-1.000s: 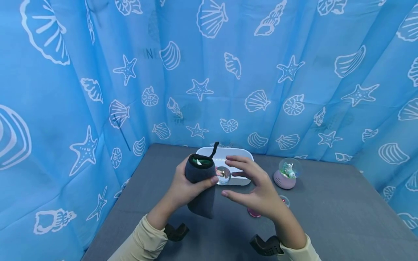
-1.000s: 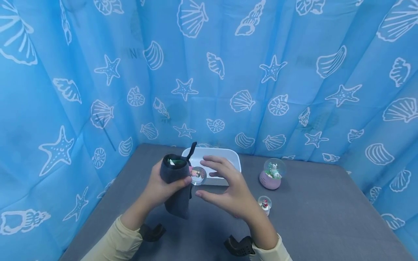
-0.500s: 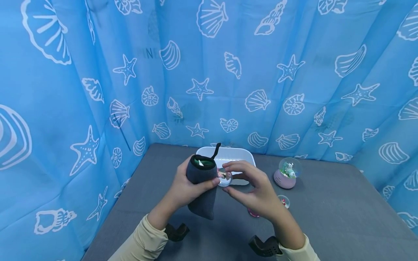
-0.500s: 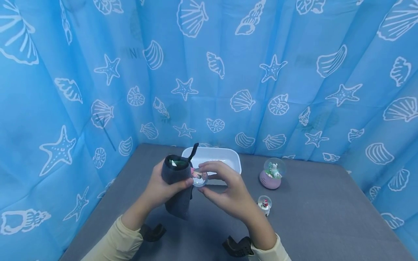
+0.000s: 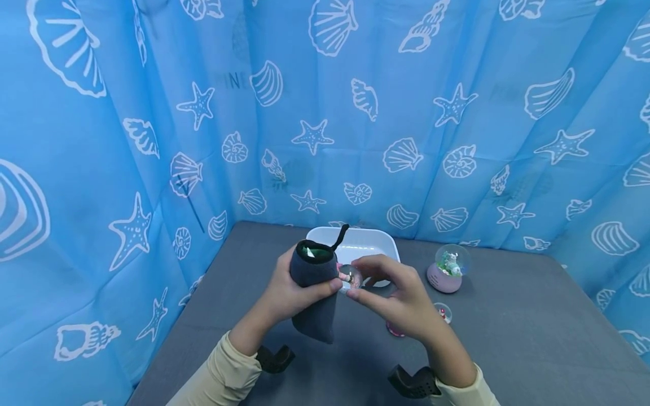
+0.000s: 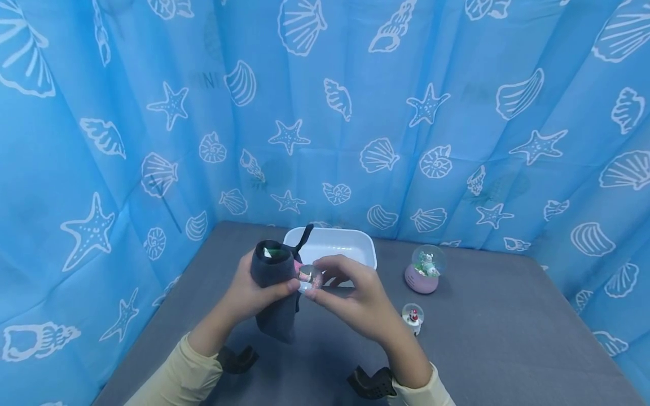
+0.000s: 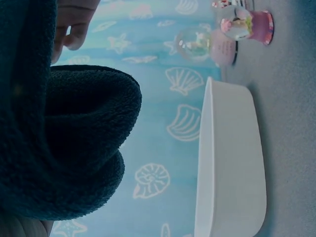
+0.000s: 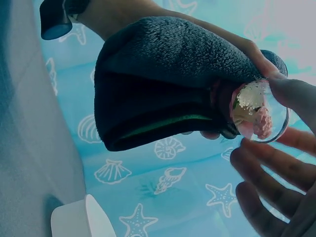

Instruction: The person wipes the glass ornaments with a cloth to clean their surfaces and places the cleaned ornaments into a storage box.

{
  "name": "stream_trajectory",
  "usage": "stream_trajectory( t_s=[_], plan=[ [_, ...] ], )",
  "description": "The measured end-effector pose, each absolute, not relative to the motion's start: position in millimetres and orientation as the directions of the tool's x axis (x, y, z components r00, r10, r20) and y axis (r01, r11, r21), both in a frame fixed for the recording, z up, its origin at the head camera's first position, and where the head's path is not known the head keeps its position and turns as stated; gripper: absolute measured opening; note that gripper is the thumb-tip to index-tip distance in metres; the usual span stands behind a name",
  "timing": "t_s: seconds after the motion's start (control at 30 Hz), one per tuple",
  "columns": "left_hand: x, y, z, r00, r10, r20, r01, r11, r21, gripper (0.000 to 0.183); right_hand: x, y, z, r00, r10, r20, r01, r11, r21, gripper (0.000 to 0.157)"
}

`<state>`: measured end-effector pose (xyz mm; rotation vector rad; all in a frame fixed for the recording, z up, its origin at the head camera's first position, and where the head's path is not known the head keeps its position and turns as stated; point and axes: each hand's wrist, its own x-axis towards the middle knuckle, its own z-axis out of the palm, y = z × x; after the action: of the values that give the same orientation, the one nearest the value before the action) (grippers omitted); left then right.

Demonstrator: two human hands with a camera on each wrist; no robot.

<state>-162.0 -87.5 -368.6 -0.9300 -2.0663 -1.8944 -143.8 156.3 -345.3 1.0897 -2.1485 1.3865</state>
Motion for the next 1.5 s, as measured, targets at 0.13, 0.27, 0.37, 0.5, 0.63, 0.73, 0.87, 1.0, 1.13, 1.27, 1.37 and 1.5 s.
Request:
stream_trajectory(
  t_s=[0.13,0.27,0.37,0.5,0.63,0.73,0.87,1.0,1.13,1.27,1.37,1.5],
  plan=[
    [-162,-87,-369,-0.784,0.332,0.524,0.552,-0.013,0.834,0.047,-143,157,-345,-0.676,-0.402,0.618,-0.73,0.249,-0.637,0.035],
    [-163,-87,-370,-0.769,0.332,0.546,0.573,-0.02,0.82,0.048,-143,156,-345,-0.696,-0.396,0.599,-0.711,0.259,-0.654,0.033],
    [-163,-88,-370,-0.759,0.326,0.563,0.589,-0.023,0.808,0.048,-141,155,-344,-0.7,-0.391,0.598,-0.705,0.246,-0.665,0.034],
    [-164,-88,-370,-0.755,0.327,0.568,0.592,-0.032,0.806,0.048,-139,155,-343,-0.692,-0.375,0.617,-0.714,0.231,-0.661,0.037],
    [-164,-87,-368,-0.744,0.344,0.572,0.591,-0.061,0.805,0.047,-137,157,-340,-0.694,-0.351,0.629,-0.715,0.232,-0.66,0.038],
    [-164,-87,-367,-0.736,0.346,0.582,0.598,-0.07,0.799,0.048,-135,157,-338,-0.702,-0.339,0.626,-0.707,0.23,-0.668,0.039],
    [-164,-88,-368,-0.742,0.322,0.588,0.605,-0.056,0.794,0.05,-134,158,-335,-0.71,-0.323,0.625,-0.699,0.226,-0.678,0.04],
    [-165,-90,-370,-0.755,0.287,0.59,0.609,-0.028,0.793,0.05,-134,161,-333,-0.709,-0.287,0.645,-0.704,0.236,-0.669,0.042],
    [-166,-92,-370,-0.77,0.252,0.586,0.606,0.005,0.795,0.049,-134,166,-331,-0.702,-0.254,0.666,-0.712,0.258,-0.653,0.042],
    [-166,-95,-369,-0.78,0.227,0.583,0.603,0.024,0.797,0.05,-134,169,-331,-0.698,-0.252,0.671,-0.716,0.267,-0.644,0.042],
    [-166,-96,-369,-0.774,0.216,0.595,0.614,0.024,0.789,0.05,-136,170,-331,-0.697,-0.255,0.67,-0.717,0.279,-0.639,0.044],
    [-166,-97,-366,-0.763,0.206,0.613,0.629,0.019,0.777,0.051,-139,170,-333,-0.713,-0.252,0.655,-0.7,0.316,-0.64,0.044]
  ],
)
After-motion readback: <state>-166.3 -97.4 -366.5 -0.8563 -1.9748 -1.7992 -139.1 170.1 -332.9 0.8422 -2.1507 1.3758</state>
